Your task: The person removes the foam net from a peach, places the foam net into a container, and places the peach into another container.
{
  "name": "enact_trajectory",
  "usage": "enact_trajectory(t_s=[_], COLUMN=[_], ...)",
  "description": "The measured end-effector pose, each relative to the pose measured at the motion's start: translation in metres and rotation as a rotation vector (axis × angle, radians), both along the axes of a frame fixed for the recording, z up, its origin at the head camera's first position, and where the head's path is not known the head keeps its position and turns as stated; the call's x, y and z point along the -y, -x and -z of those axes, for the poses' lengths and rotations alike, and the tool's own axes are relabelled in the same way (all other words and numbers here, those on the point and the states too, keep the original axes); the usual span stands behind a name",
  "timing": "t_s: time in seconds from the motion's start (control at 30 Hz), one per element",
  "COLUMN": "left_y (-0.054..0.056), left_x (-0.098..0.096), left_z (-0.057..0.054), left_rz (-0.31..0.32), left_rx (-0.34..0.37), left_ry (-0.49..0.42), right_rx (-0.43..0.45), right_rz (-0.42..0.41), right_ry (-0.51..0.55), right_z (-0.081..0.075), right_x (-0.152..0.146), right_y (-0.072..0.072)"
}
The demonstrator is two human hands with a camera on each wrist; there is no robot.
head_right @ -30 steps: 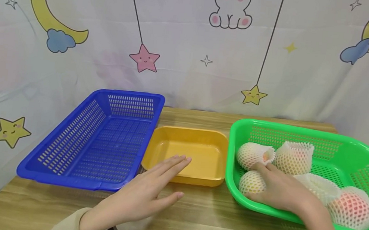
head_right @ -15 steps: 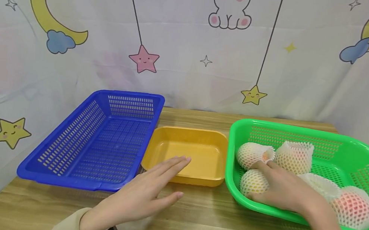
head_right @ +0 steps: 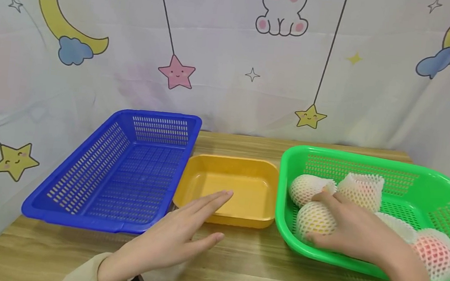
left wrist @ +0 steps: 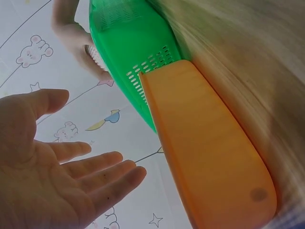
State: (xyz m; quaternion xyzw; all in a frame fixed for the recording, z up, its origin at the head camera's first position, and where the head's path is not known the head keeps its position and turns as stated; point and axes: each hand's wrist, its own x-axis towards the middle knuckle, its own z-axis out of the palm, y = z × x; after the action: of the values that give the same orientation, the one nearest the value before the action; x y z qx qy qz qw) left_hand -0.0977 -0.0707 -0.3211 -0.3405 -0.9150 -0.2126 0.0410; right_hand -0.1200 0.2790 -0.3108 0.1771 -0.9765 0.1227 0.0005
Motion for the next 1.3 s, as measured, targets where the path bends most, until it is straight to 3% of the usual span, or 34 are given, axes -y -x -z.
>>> enact_trajectory(t_s=[0.4, 0.67, 1.03, 1.17, 1.3], left_y=[0.0, 0.0, 0.0, 0.0, 0.0], left_x=[0.0, -0.001, -0.001, -0.001, -0.001], left_z=[0.0, 0.001, 0.001, 0.001, 0.001], left_rz=[0.011, 0.015, 0.016, 0.019, 0.024], left_rx=[0.026, 0.01, 0.026, 0.018, 0.01], left_ry=[0.01, 0.004, 0.009, 0.007, 0.001], right_rx=[-0.073, -0.151, -0.364, -0.388, -0.39], right_rz=[0.037, 0.031, -0.084, -0.165, -0.195], right_ry=[-0.028, 0.021, 0.211, 0.29, 0.337], right_z=[-0.014, -0.022, -0.031, -0.031, -0.029], right_x=[0.001, 0.004, 0.028, 0.035, 0.04], right_y=[-0.01, -0.015, -0.027, -0.027, -0.026])
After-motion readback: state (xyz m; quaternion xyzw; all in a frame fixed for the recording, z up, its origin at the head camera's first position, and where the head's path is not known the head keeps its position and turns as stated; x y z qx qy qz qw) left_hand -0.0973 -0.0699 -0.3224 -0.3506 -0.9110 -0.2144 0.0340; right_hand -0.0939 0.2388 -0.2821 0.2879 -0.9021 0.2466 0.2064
